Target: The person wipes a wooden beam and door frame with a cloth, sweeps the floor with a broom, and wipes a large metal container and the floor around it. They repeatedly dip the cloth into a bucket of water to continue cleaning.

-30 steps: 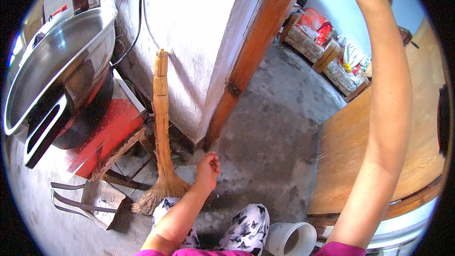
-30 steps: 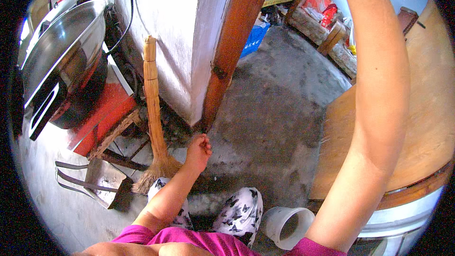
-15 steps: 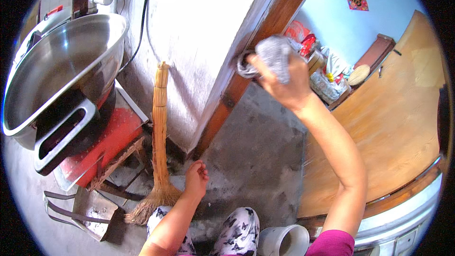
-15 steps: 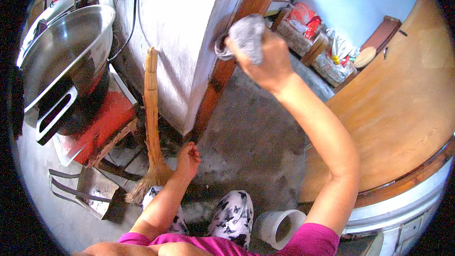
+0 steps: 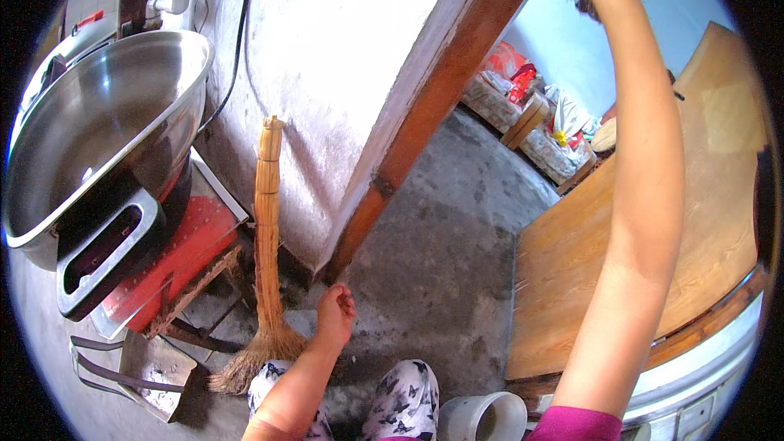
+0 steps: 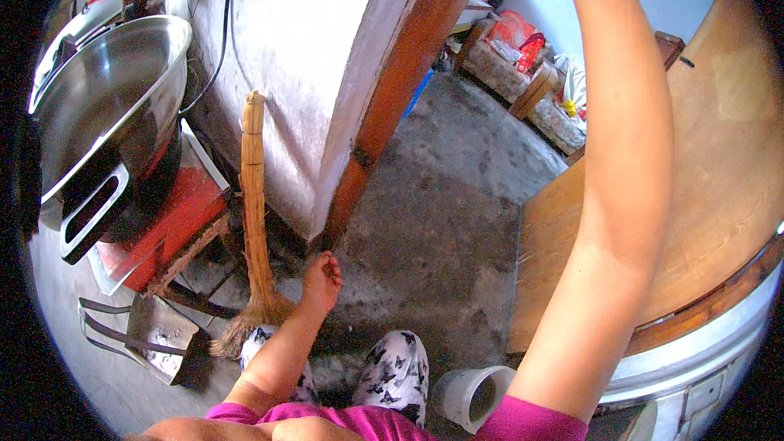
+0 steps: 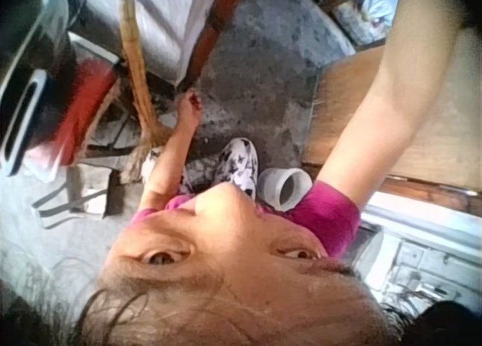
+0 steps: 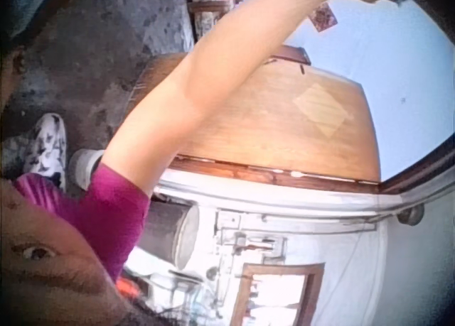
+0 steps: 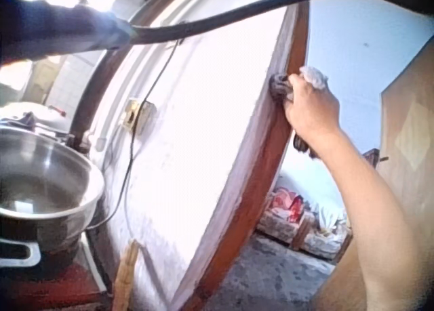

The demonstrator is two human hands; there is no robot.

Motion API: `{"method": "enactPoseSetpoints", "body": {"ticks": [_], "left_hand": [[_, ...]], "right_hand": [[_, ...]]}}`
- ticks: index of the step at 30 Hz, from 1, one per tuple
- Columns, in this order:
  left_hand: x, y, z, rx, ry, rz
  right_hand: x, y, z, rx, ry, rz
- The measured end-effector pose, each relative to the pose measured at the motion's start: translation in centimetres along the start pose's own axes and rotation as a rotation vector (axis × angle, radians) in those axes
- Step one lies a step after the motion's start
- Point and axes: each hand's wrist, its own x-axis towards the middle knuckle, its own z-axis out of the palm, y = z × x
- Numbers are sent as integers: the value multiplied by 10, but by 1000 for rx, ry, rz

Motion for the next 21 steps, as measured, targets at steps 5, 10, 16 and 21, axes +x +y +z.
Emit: {"method": "enactPoseSetpoints", "body": {"ticks": [5,10,16,21], "left_hand": [[-5,16,-3,13,26,41],[-11,20,0,-13,-11,39],[-11,25,2,22,6,67],[0,16,1,18,-9,29]], "right_hand": [[-96,-32,-13,75,-201,-129],[-171,-44,-22,451,-147,-407],[-71,9,12,332,8,-182],[-13,0,0,73,36,-73]]}}
